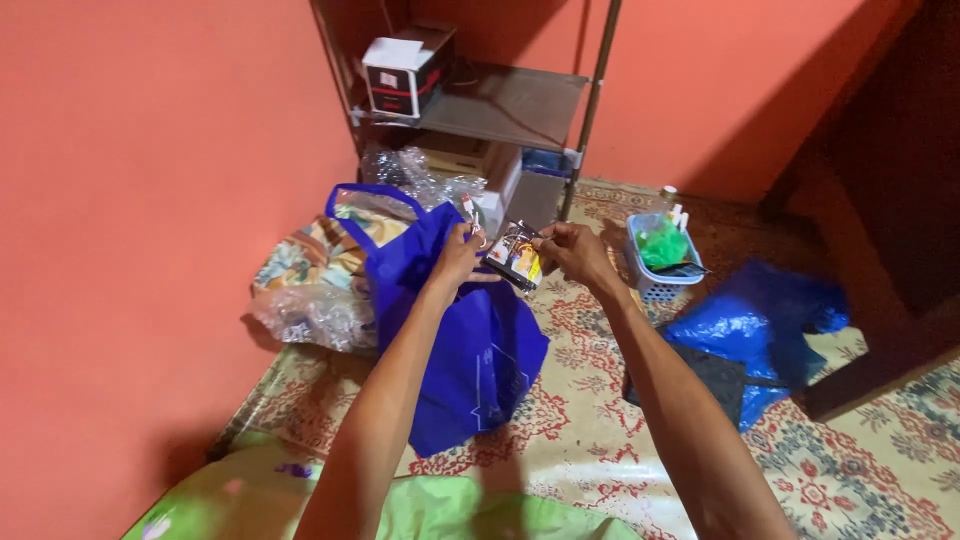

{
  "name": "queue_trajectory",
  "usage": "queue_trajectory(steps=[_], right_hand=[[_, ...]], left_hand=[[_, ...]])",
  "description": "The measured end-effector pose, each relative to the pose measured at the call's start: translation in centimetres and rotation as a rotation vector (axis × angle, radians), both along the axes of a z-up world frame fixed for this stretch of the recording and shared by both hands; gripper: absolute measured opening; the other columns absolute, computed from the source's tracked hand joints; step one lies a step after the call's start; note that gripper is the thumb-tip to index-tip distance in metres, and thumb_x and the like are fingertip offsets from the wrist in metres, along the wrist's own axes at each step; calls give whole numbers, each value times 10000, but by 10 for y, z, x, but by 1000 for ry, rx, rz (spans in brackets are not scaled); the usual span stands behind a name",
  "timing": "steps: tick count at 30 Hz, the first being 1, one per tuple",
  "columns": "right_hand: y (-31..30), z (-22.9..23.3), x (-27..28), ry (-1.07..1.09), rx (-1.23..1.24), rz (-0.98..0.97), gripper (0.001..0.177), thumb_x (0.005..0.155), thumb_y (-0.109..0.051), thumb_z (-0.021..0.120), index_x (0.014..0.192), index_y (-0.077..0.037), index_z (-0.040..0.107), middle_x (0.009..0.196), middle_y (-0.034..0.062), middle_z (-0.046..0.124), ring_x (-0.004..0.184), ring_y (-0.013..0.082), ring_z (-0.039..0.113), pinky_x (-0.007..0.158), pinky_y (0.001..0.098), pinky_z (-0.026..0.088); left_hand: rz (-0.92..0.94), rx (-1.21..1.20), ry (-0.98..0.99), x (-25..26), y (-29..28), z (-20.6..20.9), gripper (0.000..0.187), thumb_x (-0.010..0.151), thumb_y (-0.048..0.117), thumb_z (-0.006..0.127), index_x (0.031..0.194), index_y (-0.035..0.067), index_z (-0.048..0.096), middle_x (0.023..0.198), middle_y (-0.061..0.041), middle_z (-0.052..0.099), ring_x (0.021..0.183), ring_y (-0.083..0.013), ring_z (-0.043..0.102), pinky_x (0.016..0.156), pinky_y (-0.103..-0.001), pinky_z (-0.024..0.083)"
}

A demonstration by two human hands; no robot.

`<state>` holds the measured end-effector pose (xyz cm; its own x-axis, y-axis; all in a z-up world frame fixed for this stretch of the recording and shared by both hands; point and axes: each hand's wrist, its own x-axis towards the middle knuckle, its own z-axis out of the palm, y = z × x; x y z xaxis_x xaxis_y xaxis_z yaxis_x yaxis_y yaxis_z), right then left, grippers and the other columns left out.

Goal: The person places a power adapter, several food packets, and a small box into a blue reusable bag, then hangs the bag and a small black pouch on a clothing rack.

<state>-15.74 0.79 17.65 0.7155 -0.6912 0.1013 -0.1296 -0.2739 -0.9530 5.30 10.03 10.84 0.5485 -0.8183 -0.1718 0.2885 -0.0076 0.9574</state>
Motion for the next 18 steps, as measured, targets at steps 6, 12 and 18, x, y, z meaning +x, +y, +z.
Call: queue_trajectory(steps=[6, 12, 18], right_hand=[[20, 3, 44, -91, 12, 7, 133, 931, -101, 694, 1047, -49, 655, 691, 145, 715, 567, 230, 727, 377, 276, 529], [21, -14, 77, -146, 82, 35, 179, 979, -67, 636, 1158, -64, 630, 876, 118, 747, 693, 235, 751, 459, 388, 638], [28, -27, 97, -145, 109, 74, 179, 989, -82, 621, 1166, -56, 632, 935, 118, 735, 759, 229, 752, 542, 379, 660]], left_hand=[[77, 13, -127, 42, 39, 5, 363, 1033, 262, 581, 1341, 110, 466, 1171, -265, 662, 943, -422, 743, 691, -598, 658], [11, 97, -388, 67, 94, 26, 373, 1019, 235, 581, 1317, 51, 453, 1143, -229, 737, 893, -253, 782, 607, -227, 589], [109, 392, -832, 90, 129, 26, 232, 941, 285, 655, 1142, 173, 673, 907, -43, 791, 707, -112, 772, 743, -291, 598]])
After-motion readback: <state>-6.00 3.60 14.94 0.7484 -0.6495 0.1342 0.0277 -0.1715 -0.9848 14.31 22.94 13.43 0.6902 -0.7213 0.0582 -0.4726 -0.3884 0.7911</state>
